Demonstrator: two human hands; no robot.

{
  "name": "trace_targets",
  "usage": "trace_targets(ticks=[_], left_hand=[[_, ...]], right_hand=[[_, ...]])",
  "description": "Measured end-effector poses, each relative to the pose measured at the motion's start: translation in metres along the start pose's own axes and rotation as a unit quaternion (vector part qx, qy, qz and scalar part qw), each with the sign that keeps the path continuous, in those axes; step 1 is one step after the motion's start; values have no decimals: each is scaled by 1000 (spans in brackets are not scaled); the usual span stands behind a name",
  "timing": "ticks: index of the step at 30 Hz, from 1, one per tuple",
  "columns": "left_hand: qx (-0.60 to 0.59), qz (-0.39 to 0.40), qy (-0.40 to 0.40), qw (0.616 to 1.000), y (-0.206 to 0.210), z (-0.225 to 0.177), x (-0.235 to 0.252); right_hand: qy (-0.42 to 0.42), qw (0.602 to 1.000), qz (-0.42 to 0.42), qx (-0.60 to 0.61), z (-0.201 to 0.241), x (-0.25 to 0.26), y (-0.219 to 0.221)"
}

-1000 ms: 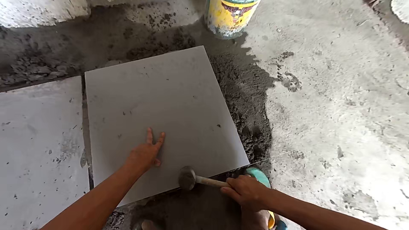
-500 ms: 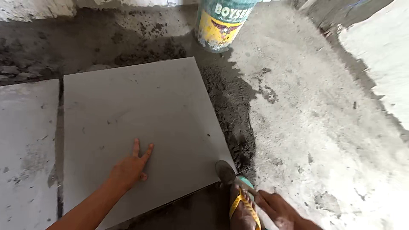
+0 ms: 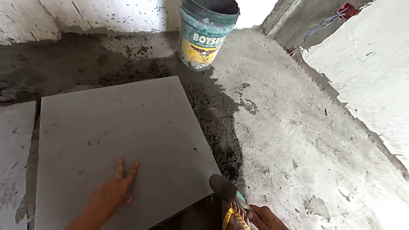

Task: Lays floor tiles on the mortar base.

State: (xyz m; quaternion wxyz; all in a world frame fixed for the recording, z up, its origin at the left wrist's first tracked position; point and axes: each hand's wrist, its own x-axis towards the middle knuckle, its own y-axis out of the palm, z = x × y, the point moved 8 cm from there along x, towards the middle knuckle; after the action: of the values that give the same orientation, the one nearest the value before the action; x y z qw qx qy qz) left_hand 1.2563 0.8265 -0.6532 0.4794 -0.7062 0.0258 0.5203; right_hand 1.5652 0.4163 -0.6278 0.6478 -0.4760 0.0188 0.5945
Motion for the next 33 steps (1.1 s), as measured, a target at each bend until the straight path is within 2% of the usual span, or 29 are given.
trace_targets(ticks=[3,6,9,13,16,20,23,27,31,33], left_hand=[[12,1,-2,1000,1,0,1],[20,-4,-3,1000,1,1,1],[12,-4,5,1000,0,-4,-5],[9,-5,-2,1000,1,-5,-6],[14,-3,-7,1000,0,-7,-7],[13,-17,-16,1000,0,-5,-4],[9,-18,-15,1000,-7,-8,-8],[-83,-49,-49,994,-40,-2,-3],[-118,-25,-86,989,-45,-15,19],[-127,-19,-91,988,-39,-20,21]], right_hand=[[42,998,34,-15,-9,-4,3],[-8,1000,-20,-1,-7,-1,-1],[32,999,27,-3,-9,6,-3],[-7,999,-33,31,21,31,-15],[44,998,18,30,32,67,-20],[6,997,-55,62,60,113,-35],[33,996,-12,77,86,145,-47],[-40,991,-74,101,134,185,-76],[7,996,-41,81,164,226,-83],[-1,991,-80,104,188,241,-99]])
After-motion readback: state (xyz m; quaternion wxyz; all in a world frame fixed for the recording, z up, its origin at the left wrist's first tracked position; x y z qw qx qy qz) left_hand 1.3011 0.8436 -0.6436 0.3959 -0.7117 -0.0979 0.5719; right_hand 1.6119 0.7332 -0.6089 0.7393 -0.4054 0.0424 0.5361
